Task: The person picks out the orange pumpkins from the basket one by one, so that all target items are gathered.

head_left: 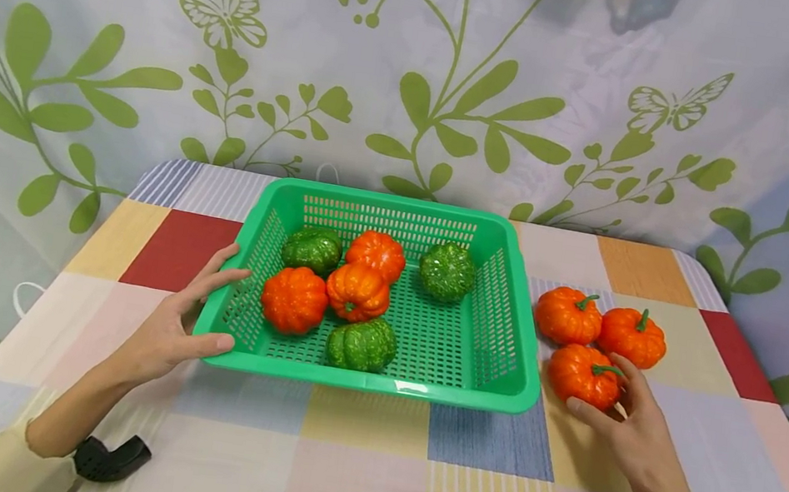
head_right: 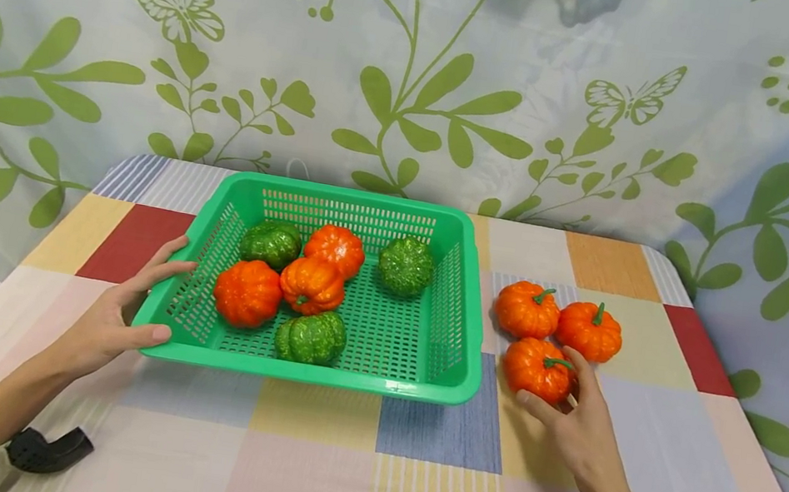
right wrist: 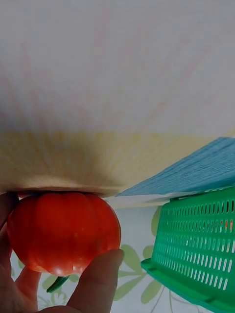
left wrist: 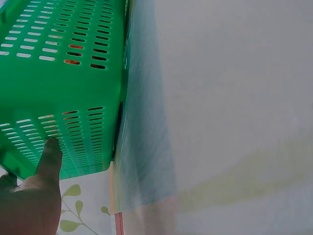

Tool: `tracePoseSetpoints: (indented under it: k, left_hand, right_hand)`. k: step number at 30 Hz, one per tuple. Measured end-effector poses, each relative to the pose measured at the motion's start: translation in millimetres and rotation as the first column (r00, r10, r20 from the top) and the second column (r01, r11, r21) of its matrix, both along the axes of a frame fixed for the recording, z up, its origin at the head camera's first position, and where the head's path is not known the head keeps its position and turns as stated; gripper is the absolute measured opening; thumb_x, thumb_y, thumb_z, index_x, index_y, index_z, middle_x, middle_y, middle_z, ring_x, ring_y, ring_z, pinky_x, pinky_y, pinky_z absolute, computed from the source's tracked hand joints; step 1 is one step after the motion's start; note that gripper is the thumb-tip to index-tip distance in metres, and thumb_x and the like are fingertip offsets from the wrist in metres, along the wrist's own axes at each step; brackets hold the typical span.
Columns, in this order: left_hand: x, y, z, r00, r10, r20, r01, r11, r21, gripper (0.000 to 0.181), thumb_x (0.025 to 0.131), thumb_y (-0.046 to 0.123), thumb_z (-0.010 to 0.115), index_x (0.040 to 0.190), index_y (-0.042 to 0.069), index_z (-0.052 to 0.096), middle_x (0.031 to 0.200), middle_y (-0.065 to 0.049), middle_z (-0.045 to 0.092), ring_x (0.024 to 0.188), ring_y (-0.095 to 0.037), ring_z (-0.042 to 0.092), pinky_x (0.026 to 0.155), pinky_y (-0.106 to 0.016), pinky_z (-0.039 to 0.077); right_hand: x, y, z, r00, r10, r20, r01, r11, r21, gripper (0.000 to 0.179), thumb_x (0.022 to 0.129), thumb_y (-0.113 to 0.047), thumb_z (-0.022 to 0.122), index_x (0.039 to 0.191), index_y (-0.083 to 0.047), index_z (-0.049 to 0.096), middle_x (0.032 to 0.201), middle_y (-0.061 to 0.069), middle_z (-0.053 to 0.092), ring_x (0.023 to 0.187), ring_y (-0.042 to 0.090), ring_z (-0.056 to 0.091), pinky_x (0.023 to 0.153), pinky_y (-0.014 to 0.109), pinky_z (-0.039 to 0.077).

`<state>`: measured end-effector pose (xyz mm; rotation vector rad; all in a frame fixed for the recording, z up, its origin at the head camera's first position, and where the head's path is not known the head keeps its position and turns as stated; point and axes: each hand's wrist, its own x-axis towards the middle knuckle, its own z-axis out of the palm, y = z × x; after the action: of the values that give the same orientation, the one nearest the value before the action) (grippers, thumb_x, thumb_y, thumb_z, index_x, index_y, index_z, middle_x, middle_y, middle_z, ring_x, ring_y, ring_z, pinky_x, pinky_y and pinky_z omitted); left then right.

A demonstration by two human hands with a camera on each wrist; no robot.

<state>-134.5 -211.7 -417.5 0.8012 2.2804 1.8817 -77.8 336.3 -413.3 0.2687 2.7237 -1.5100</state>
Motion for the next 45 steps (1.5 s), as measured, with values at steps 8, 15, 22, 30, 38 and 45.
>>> tracePoseSetpoints:
  k: [8,15,22,30,38,45]
  left_hand:
    - [0.1,-0.6,-0.7,1.000,0.000,0.000,0.000,1.000,-0.005,0.068,0.085,-0.010,0.061,0.147,-0.005,0.035,0.165,-0.003,0.003,0.144,-0.020,0.013,0.097,-0.019,0.043]
    - [1.5,1.7,1.7,1.000,0.006,-0.009,-0.006,1.000,0.013,0.067,0.084,-0.010,0.061,0.147,-0.005,0.037,0.165,-0.004,0.005,0.144,-0.022,0.012,0.097,-0.019,0.043]
    - [1.2,1.5,1.8,1.000,0.005,-0.010,-0.005,1.000,0.004,0.067,0.084,-0.009,0.061,0.147,-0.005,0.037,0.165,-0.003,0.005,0.145,-0.021,0.012,0.097,-0.019,0.043]
    - [1.6,2.5,2.5,1.000,0.001,-0.021,-0.001,1.000,0.021,0.067,0.084,-0.010,0.062,0.146,-0.005,0.038,0.165,-0.004,0.006,0.146,-0.021,0.011,0.097,-0.018,0.042]
    - [2.4,2.9,2.4,1.000,0.009,-0.019,-0.009,1.000,0.016,0.067,0.084,-0.009,0.062,0.146,-0.004,0.038,0.165,-0.003,0.006,0.145,-0.020,0.012,0.096,-0.018,0.044]
    - [1.7,2.3,1.6,1.000,0.008,-0.009,-0.008,1.000,0.007,0.067,0.084,-0.009,0.061,0.147,-0.004,0.037,0.165,-0.003,0.005,0.144,-0.019,0.013,0.095,-0.019,0.044]
  right_hand:
    - [1.4,4.0,0.7,1.000,0.006,-0.002,-0.006,1.000,-0.012,0.092,0.091,-0.024,0.072,0.158,-0.006,0.011,0.156,0.029,0.018,0.139,0.051,0.020,0.115,0.049,0.023]
    - [10.5,10.7,8.2,0.999,0.017,-0.051,-0.015,0.999,0.036,0.086,0.094,-0.021,0.069,0.157,-0.005,0.012,0.157,0.025,0.020,0.141,0.047,0.019,0.092,0.002,0.030]
    - [19.8,5.4,20.5,0.993,0.019,-0.119,-0.007,0.994,0.106,0.082,0.091,-0.016,0.072,0.156,-0.004,0.022,0.154,0.023,0.026,0.143,0.042,0.021,0.095,0.001,0.027]
    - [27.4,-13.5,38.9,0.972,0.047,-0.230,-0.022,0.994,0.107,0.079,0.089,-0.006,0.073,0.154,-0.007,0.029,0.150,0.011,0.036,0.137,0.014,0.036,0.097,0.006,0.034]
    - [32.4,-43.0,60.3,0.931,0.124,-0.344,-0.103,0.992,0.079,0.064,0.082,0.008,0.074,0.140,-0.007,0.051,0.135,0.004,0.052,0.124,0.006,0.047,0.094,0.010,0.040]
    - [31.1,-69.3,73.4,0.905,0.234,-0.354,-0.212,0.972,0.101,0.059,0.083,0.008,0.073,0.137,-0.008,0.054,0.131,0.005,0.057,0.123,0.009,0.050,0.096,0.012,0.040]
